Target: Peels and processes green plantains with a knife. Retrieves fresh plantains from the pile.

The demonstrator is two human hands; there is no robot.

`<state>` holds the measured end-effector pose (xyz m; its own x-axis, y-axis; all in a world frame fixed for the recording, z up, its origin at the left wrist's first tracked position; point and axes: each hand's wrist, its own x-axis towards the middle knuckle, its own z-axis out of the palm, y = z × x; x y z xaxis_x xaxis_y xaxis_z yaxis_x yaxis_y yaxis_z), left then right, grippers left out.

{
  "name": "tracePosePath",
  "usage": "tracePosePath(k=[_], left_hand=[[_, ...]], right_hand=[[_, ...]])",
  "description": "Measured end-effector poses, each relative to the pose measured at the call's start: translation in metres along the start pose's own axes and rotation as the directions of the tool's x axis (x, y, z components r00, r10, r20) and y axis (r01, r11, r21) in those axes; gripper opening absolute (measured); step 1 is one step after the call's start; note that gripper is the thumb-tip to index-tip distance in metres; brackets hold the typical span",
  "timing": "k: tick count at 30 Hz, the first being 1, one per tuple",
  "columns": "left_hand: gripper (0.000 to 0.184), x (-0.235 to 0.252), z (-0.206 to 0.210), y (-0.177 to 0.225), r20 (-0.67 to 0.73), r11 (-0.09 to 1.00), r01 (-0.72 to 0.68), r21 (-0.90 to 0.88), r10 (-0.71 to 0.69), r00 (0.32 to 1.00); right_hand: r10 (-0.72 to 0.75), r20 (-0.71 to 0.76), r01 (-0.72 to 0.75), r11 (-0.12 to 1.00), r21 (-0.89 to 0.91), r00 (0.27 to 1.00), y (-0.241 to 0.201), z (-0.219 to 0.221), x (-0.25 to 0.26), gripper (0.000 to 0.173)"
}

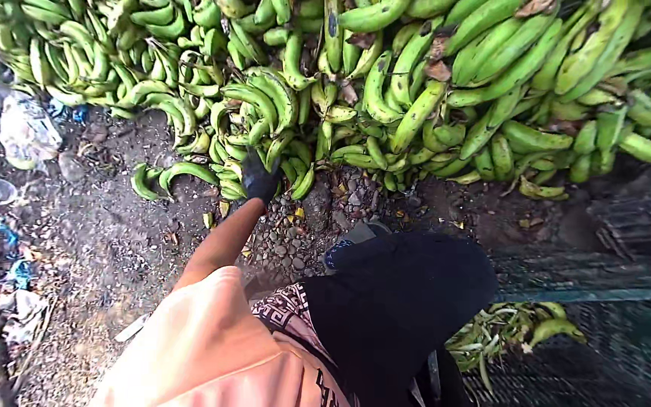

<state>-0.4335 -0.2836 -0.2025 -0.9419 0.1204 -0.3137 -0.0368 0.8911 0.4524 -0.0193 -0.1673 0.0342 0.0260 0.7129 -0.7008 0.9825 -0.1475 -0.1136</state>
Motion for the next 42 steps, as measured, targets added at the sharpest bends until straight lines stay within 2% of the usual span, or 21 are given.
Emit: tracePosePath(k=[3, 5, 6, 7, 11, 14, 17, 20, 22, 24, 26, 27, 29, 31, 33, 34, 35, 37, 38, 40, 42], left_hand=[[0.113, 0.032, -0.002, 0.053, -0.099, 0.999, -0.012, 0.033, 0.015, 0.995], [0.119, 0.052, 0.006, 0.076, -0.081, 0.992, 0.045, 0.117, -0.035, 0.996], [0.121, 0.062, 0.011, 0.083, -0.076, 0.984, 0.081, 0.161, -0.069, 0.995], [0.122, 0.069, 0.014, 0.088, -0.094, 0.973, 0.110, 0.201, -0.093, 0.991], [0.101, 0.075, 0.007, 0.082, -0.119, 0.953, 0.123, 0.276, -0.093, 0.988], [0.081, 0.075, -0.022, 0.070, -0.014, 0.955, 0.013, 0.295, -0.009, 1.000], [0.089, 0.082, -0.065, 0.054, 0.125, 0.925, -0.157, 0.347, 0.120, 0.985], [0.060, 0.087, -0.116, 0.059, 0.257, 0.886, -0.351, 0.304, 0.279, 0.925], [0.046, 0.083, -0.150, 0.079, 0.317, 0.856, -0.433, 0.281, 0.344, 0.884], [0.042, 0.063, -0.175, 0.107, 0.371, 0.827, -0.499, 0.260, 0.391, 0.842], [0.045, 0.032, -0.194, 0.136, 0.408, 0.793, -0.553, 0.257, 0.430, 0.805], [0.045, 0.012, -0.202, 0.151, 0.426, 0.774, -0.586, 0.239, 0.459, 0.780], [0.042, -0.027, -0.212, 0.181, 0.471, 0.687, -0.706, 0.170, 0.573, 0.671], [0.035, -0.073, -0.216, 0.219, 0.530, 0.528, -0.845, 0.090, 0.693, 0.489], [0.030, -0.127, -0.210, 0.264, 0.565, 0.311, -0.950, -0.005, 0.785, 0.254], [0.029, -0.152, -0.202, 0.287, 0.574, 0.186, -0.981, -0.054, 0.810, 0.122], [0.030, -0.178, -0.193, 0.311, 0.594, 0.048, -0.995, -0.092, 0.804, -0.016], [0.032, -0.235, -0.170, 0.355, 0.625, -0.190, -0.967, -0.170, 0.738, -0.255], [0.032, -0.262, -0.155, 0.372, 0.625, -0.284, -0.933, -0.223, 0.693, -0.360], [0.030, -0.310, -0.122, 0.397, 0.601, -0.407, -0.843, -0.351, 0.593, -0.536], [0.030, -0.348, -0.082, 0.407, 0.524, -0.448, -0.741, -0.500, 0.525, -0.671]], right_hand=[[0.091, 0.001, -0.090, 0.984, 0.157, 0.996, 0.008, -0.009, 0.020, 0.035], [0.123, 0.024, -0.125, 0.985, 0.121, 0.992, 0.025, 0.000, 0.038, 0.034], [0.047, -0.029, -0.044, 0.995, 0.087, 0.998, 0.052, 0.017, 0.054, 0.035], [-0.065, -0.201, 0.082, 0.993, 0.080, 0.977, 0.087, 0.045, 0.073, 0.037], [-0.004, -0.166, 0.021, 0.995, 0.100, 0.986, 0.143, 0.063, 0.111, 0.046], [0.007, -0.182, 0.020, 0.990, 0.142, 0.983, 0.168, 0.074, 0.132, 0.053], [-0.056, -0.165, 0.069, 0.994, 0.080, 0.985, 0.181, 0.077, 0.139, 0.054], [-0.207, -0.100, 0.211, 0.977, 0.024, 0.973, 0.165, 0.047, 0.120, 0.044], [-0.207, -0.151, 0.234, 0.953, 0.192, 0.967, 0.171, 0.030, 0.123, 0.044], [-0.015, -0.211, 0.138, 0.800, 0.584, 0.977, 0.168, 0.013, 0.129, 0.035], [0.025, -0.272, 0.188, 0.662, 0.726, 0.962, 0.155, -0.014, 0.120, 0.032], [-0.017, -0.319, 0.261, 0.618, 0.742, 0.947, 0.146, -0.028, 0.111, 0.032], [-0.277, -0.415, 0.499, 0.501, 0.707, 0.867, 0.135, -0.050, 0.095, 0.034], [-0.518, -0.495, 0.712, 0.428, 0.556, 0.698, 0.118, -0.068, 0.077, 0.030], [-0.685, -0.502, 0.847, 0.383, 0.369, 0.528, 0.091, -0.086, 0.056, 0.039], [-0.754, -0.515, 0.913, 0.342, 0.222, 0.408, 0.081, -0.093, 0.054, 0.044], [-0.797, -0.534, 0.951, 0.304, 0.049, 0.282, 0.072, -0.098, 0.052, 0.039], [-0.844, -0.524, 0.922, 0.287, -0.258, 0.116, 0.056, -0.112, 0.042, 0.035], [-0.848, -0.514, 0.887, 0.331, -0.321, 0.130, 0.051, -0.119, 0.033, 0.032], [-0.816, -0.511, 0.797, 0.488, -0.357, 0.270, 0.056, -0.123, 0.024, 0.036], [-0.729, -0.617, 0.756, 0.574, -0.315, 0.297, 0.079, -0.113, 0.030, 0.032]])
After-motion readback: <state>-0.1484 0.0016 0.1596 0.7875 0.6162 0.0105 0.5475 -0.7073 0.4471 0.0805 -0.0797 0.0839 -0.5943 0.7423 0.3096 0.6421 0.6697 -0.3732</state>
